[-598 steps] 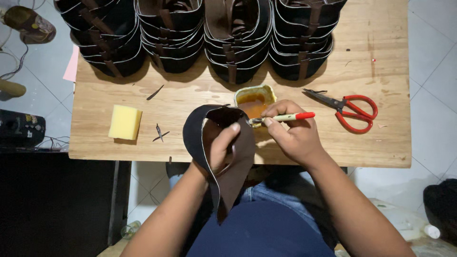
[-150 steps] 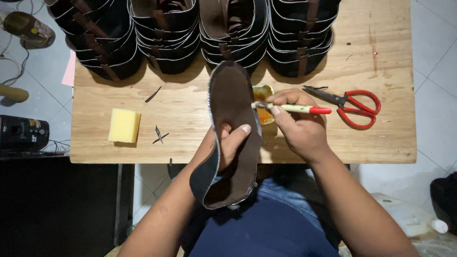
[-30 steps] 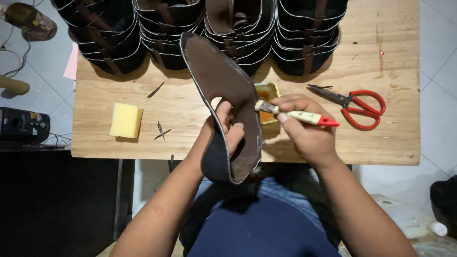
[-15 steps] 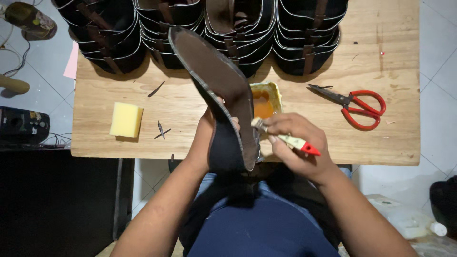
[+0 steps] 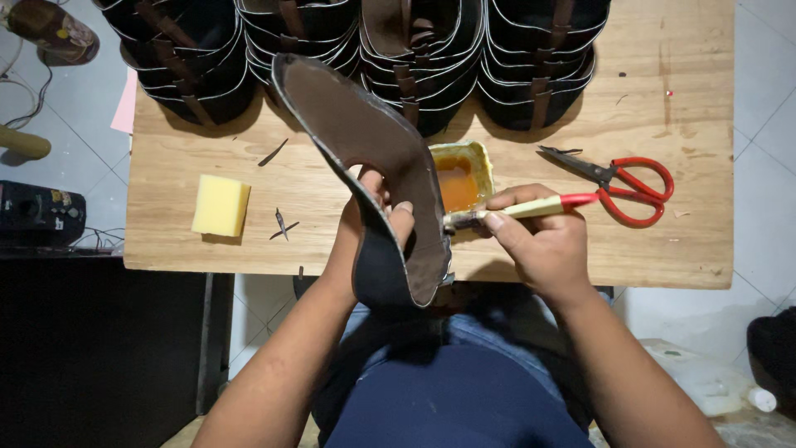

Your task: The person holds a curved shoe upper in one hand and uses a brush to apply an amber adhesive from a small container along its edge, rotating the piece to coat different sections. Coated uppers are placed onto a growing stack on the workbench, and a new upper is picked up to repeat the process.

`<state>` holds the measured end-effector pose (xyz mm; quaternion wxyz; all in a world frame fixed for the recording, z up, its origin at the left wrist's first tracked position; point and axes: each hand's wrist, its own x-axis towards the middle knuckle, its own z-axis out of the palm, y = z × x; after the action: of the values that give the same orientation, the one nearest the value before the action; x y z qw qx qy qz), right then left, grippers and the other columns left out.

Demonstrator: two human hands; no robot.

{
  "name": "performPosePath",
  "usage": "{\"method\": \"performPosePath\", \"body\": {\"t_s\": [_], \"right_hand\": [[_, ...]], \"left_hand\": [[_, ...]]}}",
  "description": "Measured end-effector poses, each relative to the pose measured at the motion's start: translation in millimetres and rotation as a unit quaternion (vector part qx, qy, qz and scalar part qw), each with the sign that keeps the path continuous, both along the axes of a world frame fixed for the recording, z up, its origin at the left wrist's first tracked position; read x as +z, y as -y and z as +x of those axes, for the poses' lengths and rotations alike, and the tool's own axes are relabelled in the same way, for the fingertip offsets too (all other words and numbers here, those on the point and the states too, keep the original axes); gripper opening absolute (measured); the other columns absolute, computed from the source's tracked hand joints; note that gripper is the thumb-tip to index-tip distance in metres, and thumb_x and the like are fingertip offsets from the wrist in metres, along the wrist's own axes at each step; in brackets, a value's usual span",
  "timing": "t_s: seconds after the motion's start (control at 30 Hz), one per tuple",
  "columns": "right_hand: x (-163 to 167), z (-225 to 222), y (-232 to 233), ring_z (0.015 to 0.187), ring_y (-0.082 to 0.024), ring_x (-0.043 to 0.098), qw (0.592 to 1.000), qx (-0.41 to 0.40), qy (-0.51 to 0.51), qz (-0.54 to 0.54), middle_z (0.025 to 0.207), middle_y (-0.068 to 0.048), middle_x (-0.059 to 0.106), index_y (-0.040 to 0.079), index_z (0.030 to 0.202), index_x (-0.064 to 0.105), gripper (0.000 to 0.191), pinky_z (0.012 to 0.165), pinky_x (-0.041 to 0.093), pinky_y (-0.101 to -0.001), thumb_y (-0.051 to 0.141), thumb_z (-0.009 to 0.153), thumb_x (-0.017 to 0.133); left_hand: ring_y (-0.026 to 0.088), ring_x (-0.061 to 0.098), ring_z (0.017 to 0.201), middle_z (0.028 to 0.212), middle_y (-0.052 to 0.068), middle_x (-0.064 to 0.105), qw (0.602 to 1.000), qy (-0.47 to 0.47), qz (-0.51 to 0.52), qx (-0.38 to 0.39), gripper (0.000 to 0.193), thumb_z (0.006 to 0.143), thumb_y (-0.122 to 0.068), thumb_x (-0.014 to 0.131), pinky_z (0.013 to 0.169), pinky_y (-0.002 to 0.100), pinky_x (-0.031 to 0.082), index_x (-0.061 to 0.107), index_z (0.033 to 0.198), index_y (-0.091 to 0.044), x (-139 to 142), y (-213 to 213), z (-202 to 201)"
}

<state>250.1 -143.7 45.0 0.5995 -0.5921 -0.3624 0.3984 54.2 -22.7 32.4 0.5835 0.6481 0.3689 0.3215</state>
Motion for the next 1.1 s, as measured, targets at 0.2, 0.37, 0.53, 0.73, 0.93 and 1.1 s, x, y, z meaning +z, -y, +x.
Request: {"method": "performPosePath", "body": {"t_s": [0.2, 0.37, 0.53, 0.73, 0.93, 1.1], "right_hand": [[-4.7, 4.8, -4.9, 0.105, -0.015, 0.068, 0.992, 0.044, 0.078, 0.086, 0.113, -0.011, 0.071, -0.002, 0.113, 0.064, 0.013, 0.095, 0.056, -0.0300, -0.001, 0.099, 0.065], [8.3, 10.1, -16.4, 0.115, -0.018, 0.066, 0.985, 0.040, 0.093, 0.137, 0.123, -0.013, 0.068, 0.000, 0.116, 0.064, 0.017, 0.099, 0.055, -0.0324, -0.001, 0.100, 0.066], [18.8, 8.6, -13.3, 0.113, -0.022, 0.066, 0.970, 0.086, 0.182, 0.138, 0.117, -0.014, 0.068, -0.001, 0.108, 0.065, 0.016, 0.102, 0.054, -0.0358, -0.004, 0.093, 0.067], [24.6, -0.8, -1.9, 0.107, -0.023, 0.070, 0.968, 0.153, 0.176, 0.096, 0.108, -0.013, 0.070, 0.000, 0.101, 0.067, 0.012, 0.097, 0.056, -0.0360, 0.000, 0.089, 0.068], [24.9, 0.3, 5.1, 0.105, -0.023, 0.070, 0.961, 0.194, 0.181, 0.074, 0.107, -0.013, 0.071, 0.000, 0.101, 0.068, 0.014, 0.096, 0.055, -0.0354, 0.003, 0.087, 0.067], [12.3, 12.9, 8.9, 0.096, -0.021, 0.069, 0.974, 0.225, 0.038, 0.006, 0.103, -0.012, 0.070, 0.001, 0.098, 0.067, 0.012, 0.084, 0.059, -0.0355, 0.001, 0.087, 0.065]], "left_hand": [[0.014, 0.058, 0.100, 0.112, 0.008, 0.060, 0.994, 0.064, 0.003, -0.088, 0.044, 0.093, -0.005, 0.063, 0.091, 0.028, 0.053, 0.045, 0.133, -0.001, -1.4, -5.9, -3.8], [0.016, 0.059, 0.104, 0.117, 0.010, 0.058, 0.968, 0.166, -0.113, -0.150, 0.049, 0.088, 0.000, 0.053, 0.090, 0.032, 0.051, 0.043, 0.136, 0.001, -6.0, 2.2, 4.3], [0.015, 0.052, 0.083, 0.095, 0.011, 0.055, 0.994, -0.047, 0.051, -0.086, 0.037, 0.090, -0.004, 0.061, 0.076, 0.033, 0.050, 0.051, 0.125, 0.003, -4.9, 4.9, -5.6], [0.020, 0.057, 0.097, 0.107, 0.010, 0.057, 0.991, 0.059, 0.116, -0.025, 0.028, 0.099, -0.003, 0.056, 0.087, 0.036, 0.051, 0.050, 0.124, 0.007, -15.9, -3.8, -1.0], [0.031, 0.059, 0.087, 0.095, 0.019, 0.059, 0.958, -0.019, 0.286, -0.007, 0.012, 0.095, 0.001, 0.054, 0.081, 0.038, 0.052, 0.056, 0.107, 0.003, -17.7, -7.8, -12.8], [0.033, 0.061, 0.090, 0.101, 0.024, 0.063, 0.842, -0.117, 0.522, 0.070, 0.009, 0.098, 0.002, 0.054, 0.082, 0.040, 0.051, 0.059, 0.105, 0.003, -15.2, -6.3, -12.8]]}}
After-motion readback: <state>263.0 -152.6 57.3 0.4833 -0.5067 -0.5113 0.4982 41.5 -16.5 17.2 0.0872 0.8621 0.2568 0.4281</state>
